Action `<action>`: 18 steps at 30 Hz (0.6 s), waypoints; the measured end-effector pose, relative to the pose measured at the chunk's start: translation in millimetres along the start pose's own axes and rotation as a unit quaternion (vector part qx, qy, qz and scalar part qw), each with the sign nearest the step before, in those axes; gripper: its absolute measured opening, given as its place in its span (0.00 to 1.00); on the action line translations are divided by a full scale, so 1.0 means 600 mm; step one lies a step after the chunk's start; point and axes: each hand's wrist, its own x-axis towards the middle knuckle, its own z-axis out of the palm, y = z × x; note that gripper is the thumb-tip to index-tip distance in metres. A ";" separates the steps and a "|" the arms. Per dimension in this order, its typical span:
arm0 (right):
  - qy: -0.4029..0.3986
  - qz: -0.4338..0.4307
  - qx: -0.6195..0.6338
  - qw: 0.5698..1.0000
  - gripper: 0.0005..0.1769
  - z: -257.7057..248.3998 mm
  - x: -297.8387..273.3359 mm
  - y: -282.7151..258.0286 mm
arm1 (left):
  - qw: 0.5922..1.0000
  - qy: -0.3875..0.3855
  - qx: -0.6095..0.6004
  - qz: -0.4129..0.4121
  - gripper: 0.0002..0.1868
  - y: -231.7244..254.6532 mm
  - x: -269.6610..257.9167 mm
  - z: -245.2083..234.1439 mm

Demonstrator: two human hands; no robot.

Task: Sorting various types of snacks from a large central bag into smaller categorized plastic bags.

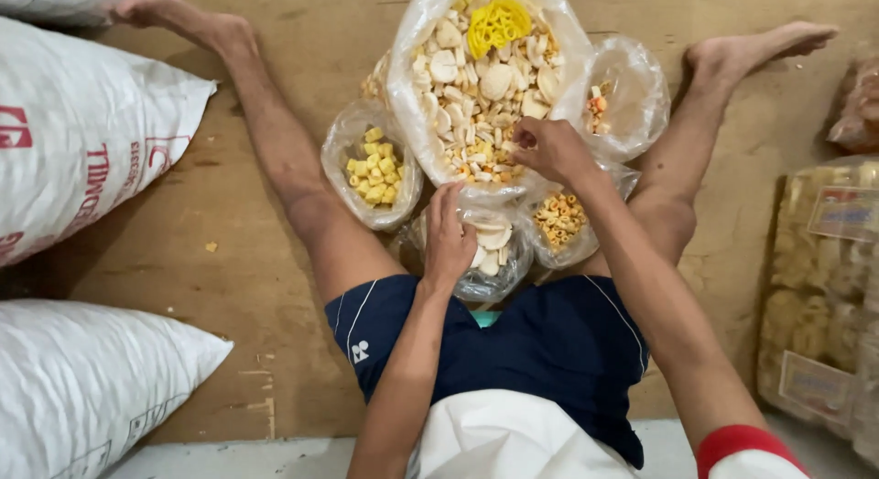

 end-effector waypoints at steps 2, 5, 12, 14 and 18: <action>0.024 -0.021 0.016 0.999 0.20 -0.006 -0.016 0.004 | 0.999 -0.018 -0.033 -0.011 0.39 0.012 0.004 -0.008; 0.039 -0.043 0.074 0.996 0.22 -0.002 -0.053 -0.024 | 0.993 -0.037 -0.104 -0.042 0.40 0.030 0.007 -0.027; -0.111 -0.036 0.115 0.986 0.19 -0.004 -0.152 -0.143 | 0.951 -0.036 -0.291 -0.094 0.46 -0.021 -0.002 -0.008; -0.128 -0.036 0.106 0.985 0.19 0.032 -0.162 -0.127 | 0.946 -0.035 -0.307 -0.102 0.45 -0.021 -0.001 -0.012; -0.138 -0.046 0.095 0.985 0.20 0.039 -0.158 -0.113 | 0.942 -0.037 -0.313 -0.112 0.43 -0.019 0.004 -0.011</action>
